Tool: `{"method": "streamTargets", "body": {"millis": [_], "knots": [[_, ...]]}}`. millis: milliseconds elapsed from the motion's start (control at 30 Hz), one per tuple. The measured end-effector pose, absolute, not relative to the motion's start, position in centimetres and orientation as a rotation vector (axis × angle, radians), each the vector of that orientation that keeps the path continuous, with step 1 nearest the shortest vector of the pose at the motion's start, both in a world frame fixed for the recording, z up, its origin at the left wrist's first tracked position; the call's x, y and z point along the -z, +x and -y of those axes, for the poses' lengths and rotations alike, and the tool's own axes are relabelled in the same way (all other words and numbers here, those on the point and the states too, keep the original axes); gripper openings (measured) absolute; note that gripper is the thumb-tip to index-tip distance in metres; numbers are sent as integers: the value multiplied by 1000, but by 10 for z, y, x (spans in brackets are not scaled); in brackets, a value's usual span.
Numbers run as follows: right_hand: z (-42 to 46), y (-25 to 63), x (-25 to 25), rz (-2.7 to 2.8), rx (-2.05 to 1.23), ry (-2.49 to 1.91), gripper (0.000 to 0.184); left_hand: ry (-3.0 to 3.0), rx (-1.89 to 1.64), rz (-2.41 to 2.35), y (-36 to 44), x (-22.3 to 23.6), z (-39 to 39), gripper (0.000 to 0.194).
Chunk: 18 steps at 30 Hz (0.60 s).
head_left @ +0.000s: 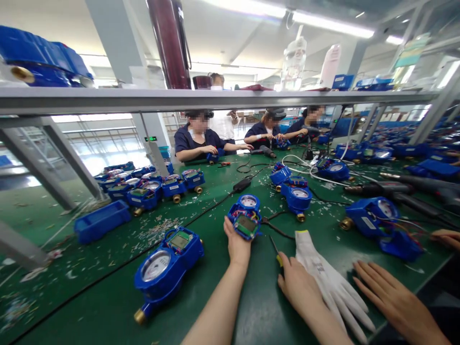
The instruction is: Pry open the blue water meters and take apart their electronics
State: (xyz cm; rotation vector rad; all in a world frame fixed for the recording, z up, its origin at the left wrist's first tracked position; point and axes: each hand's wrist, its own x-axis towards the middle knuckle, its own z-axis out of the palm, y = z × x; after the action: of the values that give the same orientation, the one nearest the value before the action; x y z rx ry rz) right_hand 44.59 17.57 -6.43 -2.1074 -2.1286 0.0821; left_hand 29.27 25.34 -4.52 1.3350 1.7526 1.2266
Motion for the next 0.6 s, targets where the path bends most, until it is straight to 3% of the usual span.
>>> {"method": "streamTargets", "body": {"millis": [100,167,300,400,500,600], "knots": [[-165,435,84,2099,289,-1996,42,1375,-1058,-1728,314,27,-282,90],[-165,436,93,2088,355,-1903,32,1460,-961,-1670,320,19,-267,84],[-172,448,104,2076,254,-1825,25,1765,-946,-1523,287,-4,-190,85],[-177,448,109,2093,175,-1821,30,2014,-1016,-1910,214,-27,-150,91],[-178,437,110,2111,46,-1771,37,1742,-661,-2362,134,-38,-150,106],[-176,422,103,2116,-161,-1709,42,1683,-432,-2238,92,-30,-164,106]]}}
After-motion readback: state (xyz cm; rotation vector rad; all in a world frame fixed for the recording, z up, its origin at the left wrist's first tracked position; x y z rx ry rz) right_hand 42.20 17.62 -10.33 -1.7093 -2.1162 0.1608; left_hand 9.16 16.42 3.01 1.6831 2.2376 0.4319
